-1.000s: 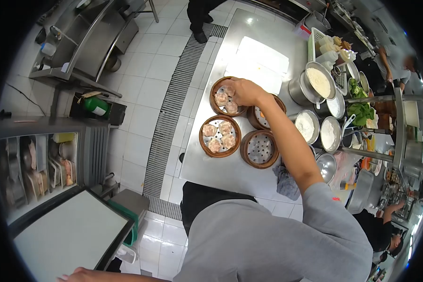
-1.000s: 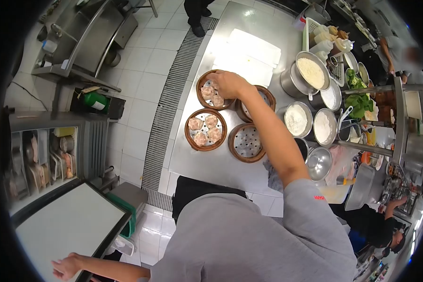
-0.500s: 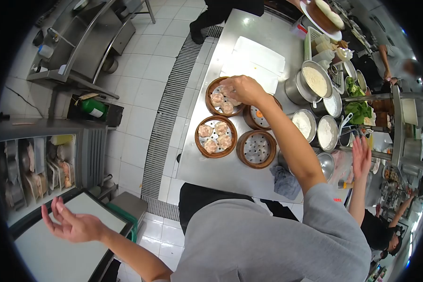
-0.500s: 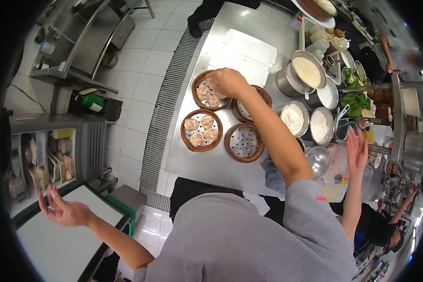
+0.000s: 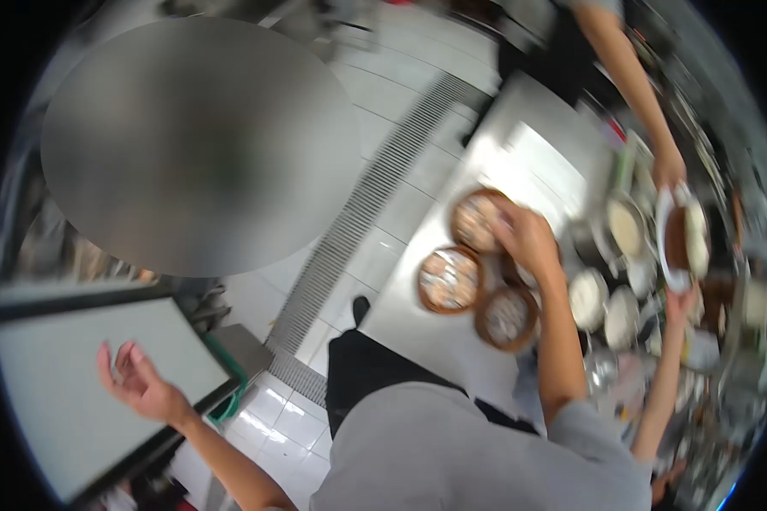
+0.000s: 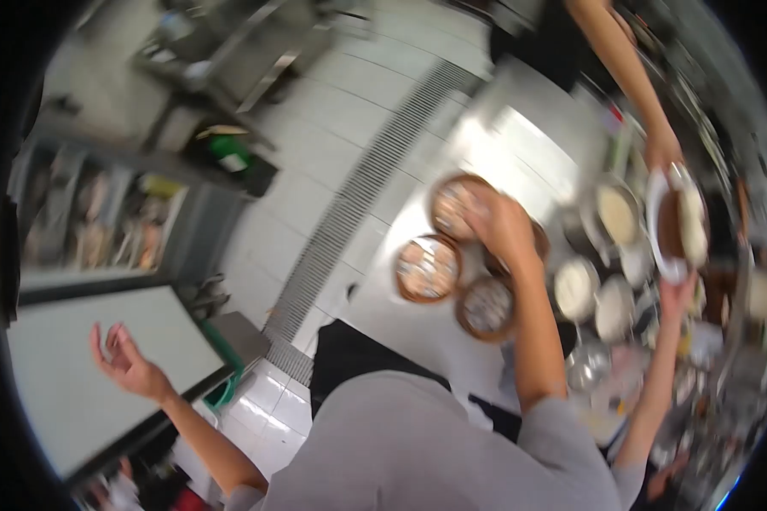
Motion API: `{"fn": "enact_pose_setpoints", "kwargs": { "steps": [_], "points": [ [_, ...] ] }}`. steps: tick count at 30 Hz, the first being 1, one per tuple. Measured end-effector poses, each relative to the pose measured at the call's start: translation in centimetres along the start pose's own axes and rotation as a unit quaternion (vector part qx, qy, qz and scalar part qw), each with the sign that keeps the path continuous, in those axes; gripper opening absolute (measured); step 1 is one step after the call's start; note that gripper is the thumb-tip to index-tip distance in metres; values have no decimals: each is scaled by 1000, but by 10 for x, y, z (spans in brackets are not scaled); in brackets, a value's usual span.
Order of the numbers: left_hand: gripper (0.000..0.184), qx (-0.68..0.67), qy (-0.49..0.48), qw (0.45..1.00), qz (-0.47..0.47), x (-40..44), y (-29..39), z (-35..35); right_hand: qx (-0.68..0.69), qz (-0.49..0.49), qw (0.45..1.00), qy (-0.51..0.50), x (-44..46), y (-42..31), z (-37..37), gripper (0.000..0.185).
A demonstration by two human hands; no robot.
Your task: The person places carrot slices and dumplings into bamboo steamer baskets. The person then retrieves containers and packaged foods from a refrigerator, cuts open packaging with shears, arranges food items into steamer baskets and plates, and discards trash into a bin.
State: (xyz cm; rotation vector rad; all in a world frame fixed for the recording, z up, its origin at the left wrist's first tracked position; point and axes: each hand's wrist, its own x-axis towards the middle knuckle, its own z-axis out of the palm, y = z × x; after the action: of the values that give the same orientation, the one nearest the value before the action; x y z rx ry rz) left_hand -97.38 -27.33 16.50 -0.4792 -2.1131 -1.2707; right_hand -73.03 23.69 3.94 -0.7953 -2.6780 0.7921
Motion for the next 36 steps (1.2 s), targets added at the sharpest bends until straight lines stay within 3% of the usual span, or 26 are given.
{"fn": "enact_pose_setpoints", "kwargs": {
  "steps": [1, 2, 3, 5, 6, 7, 8, 11, 12, 14, 15, 21, 25, 30, 34, 36],
  "points": [
    [45, 2, 10, 1000, -7, 2, -7, -13, 25, -12, 999, 44, 0, -20, 11, 31],
    [47, 15, 16, 1000, -16, 5, -17, -25, 13, 32, 999, -28, 8, -61, 8, 27],
    [46, 45, 25, 999, -1, 13, -20, -29, 10, -145, 986, 78, 15, -75, 28, 37],
    [42, 30, 66, 997, -5, 28, -21, -32, -28, -152, 988, 12, 27, -116, 60, 38],
    [42, 21, 74, 997, 5, 37, -27, -32, -25, -165, 985, -44, 39, -127, 78, 21],
    [42, 26, 80, 996, 12, 48, -29, -34, -30, -173, 979, -99, 50, -141, 93, 16],
    [43, 29, 89, 995, 23, 59, -32, -34, -23, -201, 975, -87, 60, -156, 108, 16],
    [41, 26, 115, 991, 63, 106, -41, -57, -132, -381, 914, -45, 95, -233, 136, 99],
    [40, 32, 105, 991, 75, 121, -47, -66, -128, -396, 908, -37, 106, -265, 136, 99],
    [40, 46, 112, 988, 95, 156, -66, -87, -33, -338, 929, -148, 131, -345, 126, 93],
    [41, 55, 102, 987, 108, 177, -75, -96, -13, -342, 928, -147, 144, -379, 127, 83],
    [38, -30, 128, 980, 149, 312, -102, -157, 82, -529, 845, 3, 213, -579, 123, 58],
    [37, -71, 143, 970, 183, 372, -115, -192, 138, -565, 813, 6, 232, -693, 109, 51],
    [35, -79, 167, 974, 128, 385, -155, -207, 152, -570, 806, -56, 281, -782, 149, 43],
    [31, -73, 156, 985, 13, 376, -207, -193, 157, -589, 785, -108, 347, -824, 244, 43],
    [30, 114, 7, 993, -31, 380, -229, -183, 159, -602, 775, -108, 375, -849, 295, 43]
  ]
}}
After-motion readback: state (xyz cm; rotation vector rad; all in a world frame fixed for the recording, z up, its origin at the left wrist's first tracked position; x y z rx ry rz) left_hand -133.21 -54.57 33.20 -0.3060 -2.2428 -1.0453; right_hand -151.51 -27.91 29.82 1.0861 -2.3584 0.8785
